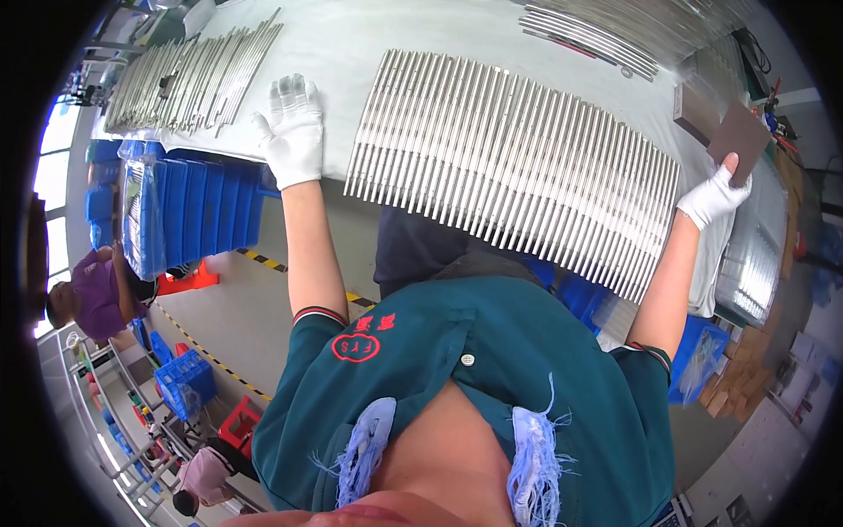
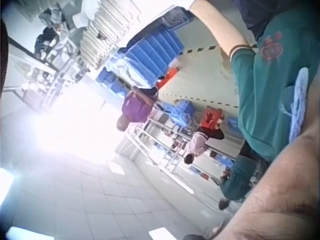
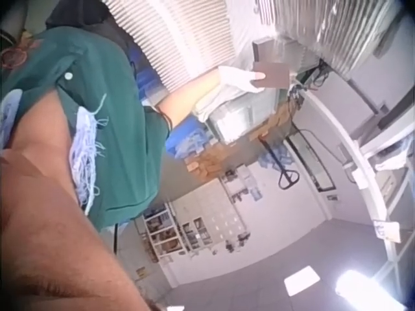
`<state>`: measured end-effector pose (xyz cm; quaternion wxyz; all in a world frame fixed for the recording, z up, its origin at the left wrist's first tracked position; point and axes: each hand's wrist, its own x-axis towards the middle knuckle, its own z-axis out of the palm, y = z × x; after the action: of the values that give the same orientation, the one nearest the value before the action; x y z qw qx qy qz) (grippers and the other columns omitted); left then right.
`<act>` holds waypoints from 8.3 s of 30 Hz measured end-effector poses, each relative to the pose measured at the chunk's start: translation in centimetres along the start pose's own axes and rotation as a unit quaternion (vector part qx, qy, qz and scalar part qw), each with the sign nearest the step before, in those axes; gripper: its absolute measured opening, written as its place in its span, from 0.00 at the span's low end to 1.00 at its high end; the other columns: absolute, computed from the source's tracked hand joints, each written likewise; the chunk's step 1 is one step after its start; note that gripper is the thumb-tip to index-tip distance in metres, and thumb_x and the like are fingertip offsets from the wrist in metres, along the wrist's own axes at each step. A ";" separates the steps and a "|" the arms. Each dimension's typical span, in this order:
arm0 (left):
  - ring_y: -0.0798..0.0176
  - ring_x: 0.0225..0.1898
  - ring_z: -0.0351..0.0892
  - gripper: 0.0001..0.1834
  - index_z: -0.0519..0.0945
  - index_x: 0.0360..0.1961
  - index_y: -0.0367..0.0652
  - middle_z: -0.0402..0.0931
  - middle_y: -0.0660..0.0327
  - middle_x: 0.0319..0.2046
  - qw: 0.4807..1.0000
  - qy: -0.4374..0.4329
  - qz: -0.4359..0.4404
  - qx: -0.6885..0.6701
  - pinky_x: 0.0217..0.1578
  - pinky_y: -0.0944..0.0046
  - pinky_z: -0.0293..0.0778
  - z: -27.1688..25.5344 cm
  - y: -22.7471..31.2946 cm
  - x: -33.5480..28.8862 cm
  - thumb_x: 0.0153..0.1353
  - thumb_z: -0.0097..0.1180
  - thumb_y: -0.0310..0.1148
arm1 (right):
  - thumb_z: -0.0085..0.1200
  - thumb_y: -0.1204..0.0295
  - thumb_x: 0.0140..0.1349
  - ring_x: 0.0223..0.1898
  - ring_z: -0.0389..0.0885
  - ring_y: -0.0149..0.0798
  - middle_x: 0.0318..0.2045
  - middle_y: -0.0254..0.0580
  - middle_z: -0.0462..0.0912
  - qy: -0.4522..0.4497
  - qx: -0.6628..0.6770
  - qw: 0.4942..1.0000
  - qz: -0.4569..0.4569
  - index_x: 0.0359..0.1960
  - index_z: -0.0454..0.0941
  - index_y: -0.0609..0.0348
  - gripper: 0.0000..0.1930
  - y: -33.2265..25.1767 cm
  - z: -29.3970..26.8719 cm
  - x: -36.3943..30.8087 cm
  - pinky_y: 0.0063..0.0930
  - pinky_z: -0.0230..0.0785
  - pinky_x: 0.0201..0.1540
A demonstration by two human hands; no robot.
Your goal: Arranging and aligning thin metal rods on a workbench using a spacer block in a manufacturing facility.
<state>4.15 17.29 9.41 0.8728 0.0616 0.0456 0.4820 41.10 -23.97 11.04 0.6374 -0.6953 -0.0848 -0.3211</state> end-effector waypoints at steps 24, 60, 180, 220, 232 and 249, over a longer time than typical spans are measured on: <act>0.46 0.62 0.60 0.33 0.70 0.53 0.35 0.71 0.50 0.53 0.998 -0.035 -0.025 -0.043 0.64 0.40 0.52 0.4 0.2 -0.4 0.62 0.44 0.57 | 0.59 0.62 0.61 0.40 0.77 0.34 0.39 0.44 0.79 -0.005 -0.010 1.000 -0.003 0.43 0.72 0.70 0.20 -0.9 0.1 -0.2 0.27 0.73 0.44; 0.46 0.63 0.59 0.28 0.69 0.54 0.36 0.68 0.50 0.56 0.997 -0.059 -0.038 -0.010 0.64 0.37 0.52 -0.7 0.6 0.1 0.67 0.38 0.51 | 0.60 0.59 0.59 0.39 0.77 0.33 0.40 0.42 0.79 -0.006 0.002 1.000 0.012 0.42 0.72 0.68 0.22 0.2 0.2 -0.2 0.26 0.71 0.44; 0.50 0.60 0.64 0.21 0.70 0.53 0.39 0.70 0.52 0.52 0.999 -0.002 -0.018 0.049 0.62 0.44 0.60 0.5 -0.6 -0.1 0.68 0.41 0.43 | 0.59 0.59 0.60 0.40 0.77 0.34 0.42 0.44 0.78 -0.027 0.010 0.999 0.014 0.44 0.71 0.69 0.22 0.6 -0.3 0.3 0.27 0.73 0.44; 0.50 0.59 0.66 0.20 0.71 0.53 0.40 0.72 0.53 0.51 0.999 0.000 -0.017 0.043 0.61 0.44 0.62 0.7 -0.8 -0.2 0.68 0.42 0.43 | 0.58 0.59 0.61 0.42 0.77 0.35 0.42 0.46 0.78 -0.027 -0.037 0.999 -0.002 0.45 0.71 0.71 0.24 0.5 -0.4 0.3 0.28 0.73 0.45; 0.49 0.60 0.65 0.21 0.71 0.53 0.39 0.71 0.53 0.52 0.999 -0.004 -0.027 0.044 0.62 0.43 0.61 0.5 -0.6 -0.3 0.69 0.39 0.43 | 0.59 0.60 0.60 0.42 0.77 0.35 0.43 0.46 0.78 -0.027 -0.017 0.999 0.009 0.44 0.71 0.72 0.24 1.4 -0.6 0.6 0.27 0.71 0.47; 0.49 0.59 0.65 0.21 0.71 0.53 0.38 0.71 0.52 0.51 0.998 -0.009 -0.024 0.052 0.62 0.45 0.61 0.5 -0.7 -0.1 0.70 0.38 0.43 | 0.59 0.58 0.60 0.42 0.77 0.35 0.42 0.45 0.78 -0.026 -0.006 1.000 0.006 0.45 0.71 0.70 0.24 0.5 -0.2 0.2 0.27 0.73 0.45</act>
<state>4.77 16.74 9.81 0.8800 0.1101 0.0637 0.4576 41.44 -24.31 10.67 0.6323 -0.7079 -0.0952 -0.3002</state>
